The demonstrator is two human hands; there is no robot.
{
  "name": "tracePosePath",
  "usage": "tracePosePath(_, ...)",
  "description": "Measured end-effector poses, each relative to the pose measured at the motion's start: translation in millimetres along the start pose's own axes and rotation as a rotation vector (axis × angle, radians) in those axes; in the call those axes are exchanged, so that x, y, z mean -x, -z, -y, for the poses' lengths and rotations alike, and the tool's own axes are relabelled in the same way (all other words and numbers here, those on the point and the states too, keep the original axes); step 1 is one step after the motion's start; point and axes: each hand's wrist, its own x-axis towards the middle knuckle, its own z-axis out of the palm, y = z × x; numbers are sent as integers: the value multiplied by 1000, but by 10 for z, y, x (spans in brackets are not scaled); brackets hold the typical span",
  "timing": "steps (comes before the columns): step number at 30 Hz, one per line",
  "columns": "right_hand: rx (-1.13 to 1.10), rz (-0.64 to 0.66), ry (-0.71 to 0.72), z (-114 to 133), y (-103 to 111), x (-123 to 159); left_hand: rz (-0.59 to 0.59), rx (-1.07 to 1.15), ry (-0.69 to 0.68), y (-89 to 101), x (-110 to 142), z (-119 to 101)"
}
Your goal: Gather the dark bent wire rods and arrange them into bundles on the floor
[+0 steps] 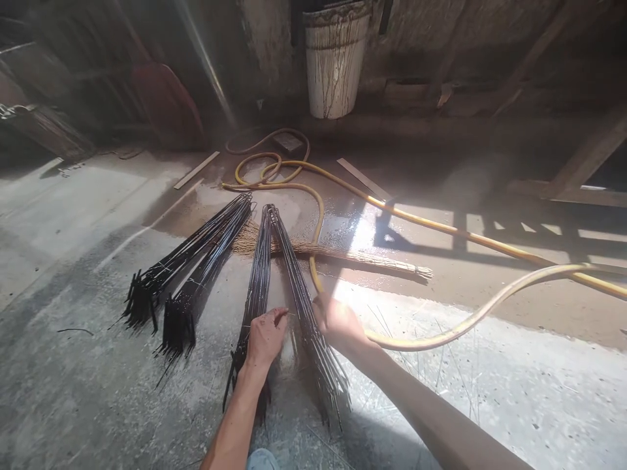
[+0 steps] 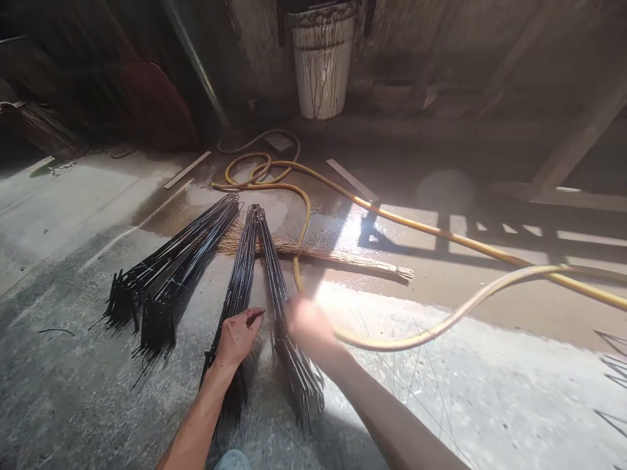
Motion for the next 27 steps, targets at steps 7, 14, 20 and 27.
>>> tracePosePath(7, 184, 40, 219, -236, -163, -77, -43, 141, -184, -56, -28, 91)
tracePosePath(14, -28, -36, 161, -271, -140, -55, -49, 409, 40, -240, -73, -9)
tracePosePath(20, -72, -62, 164, -340, -147, -54, -55, 304, -119, -277, -40, -117)
tracePosePath(27, 104, 9, 265, -438, -304, -97, -36, 259, -217, -309, -84, -72)
